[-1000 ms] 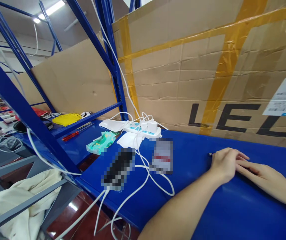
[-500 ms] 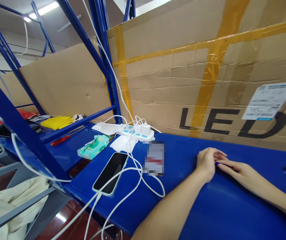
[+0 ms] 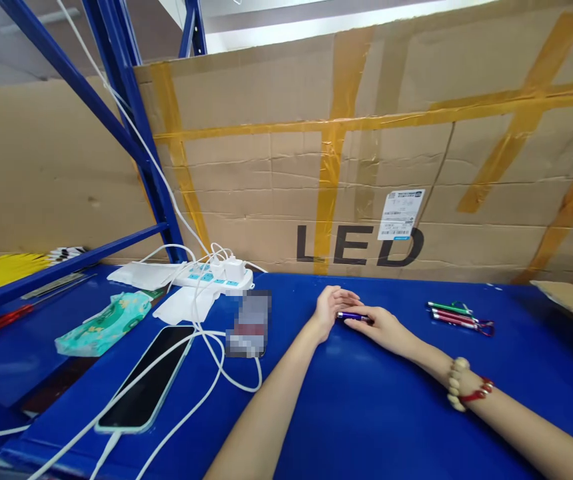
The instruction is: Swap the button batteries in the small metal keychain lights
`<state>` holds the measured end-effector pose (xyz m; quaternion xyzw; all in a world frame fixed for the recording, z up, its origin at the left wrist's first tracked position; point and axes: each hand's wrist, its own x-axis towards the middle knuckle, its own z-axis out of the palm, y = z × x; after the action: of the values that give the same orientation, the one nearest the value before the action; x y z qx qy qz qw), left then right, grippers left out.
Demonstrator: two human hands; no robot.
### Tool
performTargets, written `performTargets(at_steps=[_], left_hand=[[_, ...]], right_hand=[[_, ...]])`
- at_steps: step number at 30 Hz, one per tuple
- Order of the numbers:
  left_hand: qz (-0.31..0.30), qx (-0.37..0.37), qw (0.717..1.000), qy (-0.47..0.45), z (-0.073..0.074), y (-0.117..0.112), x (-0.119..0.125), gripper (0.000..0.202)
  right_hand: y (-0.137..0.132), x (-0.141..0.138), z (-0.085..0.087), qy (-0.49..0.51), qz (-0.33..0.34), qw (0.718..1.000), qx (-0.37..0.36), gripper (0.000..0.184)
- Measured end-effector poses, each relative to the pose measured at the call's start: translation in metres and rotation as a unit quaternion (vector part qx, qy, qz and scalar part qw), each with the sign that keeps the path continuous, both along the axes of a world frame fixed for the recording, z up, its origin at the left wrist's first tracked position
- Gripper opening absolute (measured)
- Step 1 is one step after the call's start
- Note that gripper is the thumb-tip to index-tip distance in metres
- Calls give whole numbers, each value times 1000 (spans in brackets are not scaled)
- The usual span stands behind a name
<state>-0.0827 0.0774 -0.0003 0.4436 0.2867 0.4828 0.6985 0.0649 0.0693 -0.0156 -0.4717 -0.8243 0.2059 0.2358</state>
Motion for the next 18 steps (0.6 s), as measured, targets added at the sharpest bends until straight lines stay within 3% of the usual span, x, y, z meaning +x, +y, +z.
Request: performTargets(at_steps=[7,18], left_hand=[[-66,-7,998,7,0,7,-11,37],[-38,20,998,53,0,6,-9,34]], right_hand=[[-2,-1,5,-11,19,1000,18,34],[-6,-4,6,3,-4,1000,20,39]])
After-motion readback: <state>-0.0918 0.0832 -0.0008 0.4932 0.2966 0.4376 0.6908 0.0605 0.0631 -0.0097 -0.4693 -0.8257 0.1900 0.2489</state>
